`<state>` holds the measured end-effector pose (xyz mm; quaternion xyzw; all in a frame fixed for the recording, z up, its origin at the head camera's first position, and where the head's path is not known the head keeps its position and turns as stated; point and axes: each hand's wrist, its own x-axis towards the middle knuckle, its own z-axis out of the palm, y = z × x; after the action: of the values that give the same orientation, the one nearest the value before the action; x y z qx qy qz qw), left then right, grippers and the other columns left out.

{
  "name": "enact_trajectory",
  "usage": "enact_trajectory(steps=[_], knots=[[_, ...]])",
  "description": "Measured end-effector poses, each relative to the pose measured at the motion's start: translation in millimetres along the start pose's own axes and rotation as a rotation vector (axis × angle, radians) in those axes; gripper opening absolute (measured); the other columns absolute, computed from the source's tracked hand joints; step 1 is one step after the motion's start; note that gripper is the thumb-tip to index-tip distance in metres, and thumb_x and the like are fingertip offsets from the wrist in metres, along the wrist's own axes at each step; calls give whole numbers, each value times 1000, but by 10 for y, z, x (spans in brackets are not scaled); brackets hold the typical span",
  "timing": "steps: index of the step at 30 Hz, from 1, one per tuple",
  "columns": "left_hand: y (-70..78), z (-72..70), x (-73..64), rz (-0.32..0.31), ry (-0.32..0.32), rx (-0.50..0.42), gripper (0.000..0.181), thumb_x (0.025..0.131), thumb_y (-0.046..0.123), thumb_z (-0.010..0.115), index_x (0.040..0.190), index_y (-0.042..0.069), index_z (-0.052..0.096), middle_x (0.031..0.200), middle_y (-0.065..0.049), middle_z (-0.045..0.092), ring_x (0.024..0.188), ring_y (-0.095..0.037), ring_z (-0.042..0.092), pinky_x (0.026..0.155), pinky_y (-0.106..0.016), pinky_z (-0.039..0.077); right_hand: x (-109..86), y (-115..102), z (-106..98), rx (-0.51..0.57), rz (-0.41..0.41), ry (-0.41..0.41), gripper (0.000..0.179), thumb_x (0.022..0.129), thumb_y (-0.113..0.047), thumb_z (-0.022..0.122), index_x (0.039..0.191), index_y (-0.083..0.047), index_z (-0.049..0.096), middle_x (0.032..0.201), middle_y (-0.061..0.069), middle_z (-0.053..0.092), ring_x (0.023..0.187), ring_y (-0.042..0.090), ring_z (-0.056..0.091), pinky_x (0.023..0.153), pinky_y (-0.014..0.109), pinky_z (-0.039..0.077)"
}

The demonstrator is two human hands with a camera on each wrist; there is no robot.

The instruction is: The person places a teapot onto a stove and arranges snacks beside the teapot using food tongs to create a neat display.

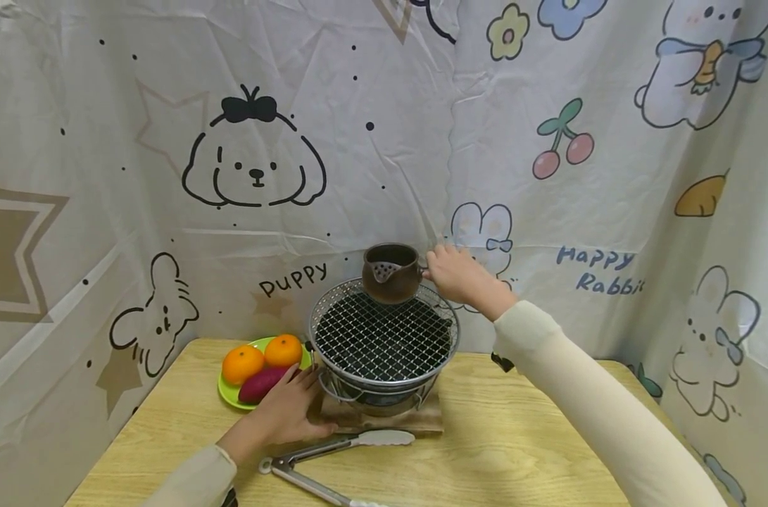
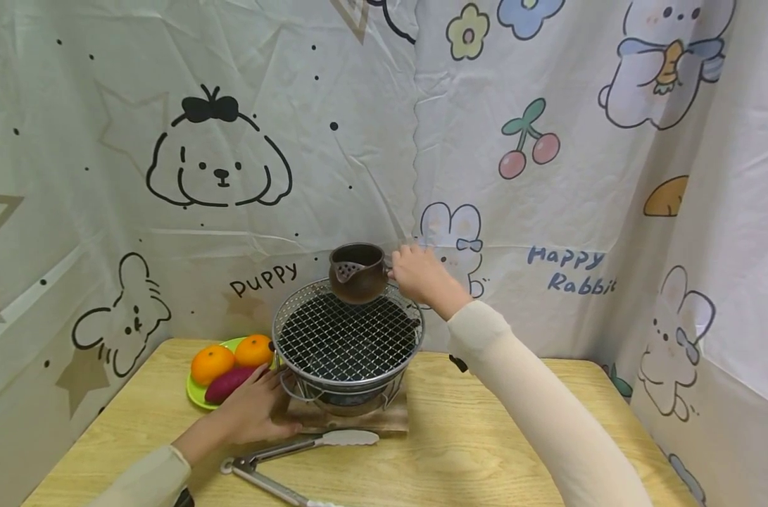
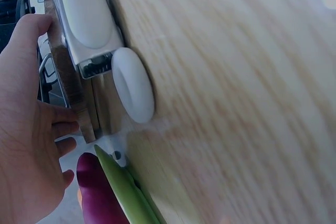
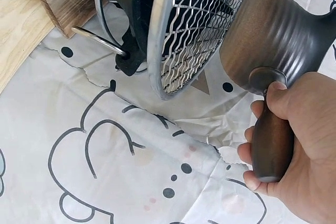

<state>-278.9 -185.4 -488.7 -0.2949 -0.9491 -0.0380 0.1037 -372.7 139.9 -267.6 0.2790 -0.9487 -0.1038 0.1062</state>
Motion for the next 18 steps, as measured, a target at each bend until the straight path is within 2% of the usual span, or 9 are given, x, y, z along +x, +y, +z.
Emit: enact_trajectory(steps=[6, 18], knots=[[-3, 22, -2, -1, -1, -8, 94, 84, 73, 59, 141, -1, 57, 148, -22, 55, 141, -39, 49, 121, -60, 29, -19, 3, 47, -35, -13, 12, 29, 108, -28, 46, 102, 0, 55, 95, 12, 52, 94, 31, 54, 85, 47, 51], [3, 1, 6, -11, -19, -5, 97, 84, 75, 59, 145, -1, 54, 150, -22, 53, 142, -39, 47, 122, -60, 28, -38, 14, 74, -34, -8, 7, 29, 108, -28, 47, 101, 0, 52, 91, 11, 48, 88, 29, 51, 77, 46, 48]])
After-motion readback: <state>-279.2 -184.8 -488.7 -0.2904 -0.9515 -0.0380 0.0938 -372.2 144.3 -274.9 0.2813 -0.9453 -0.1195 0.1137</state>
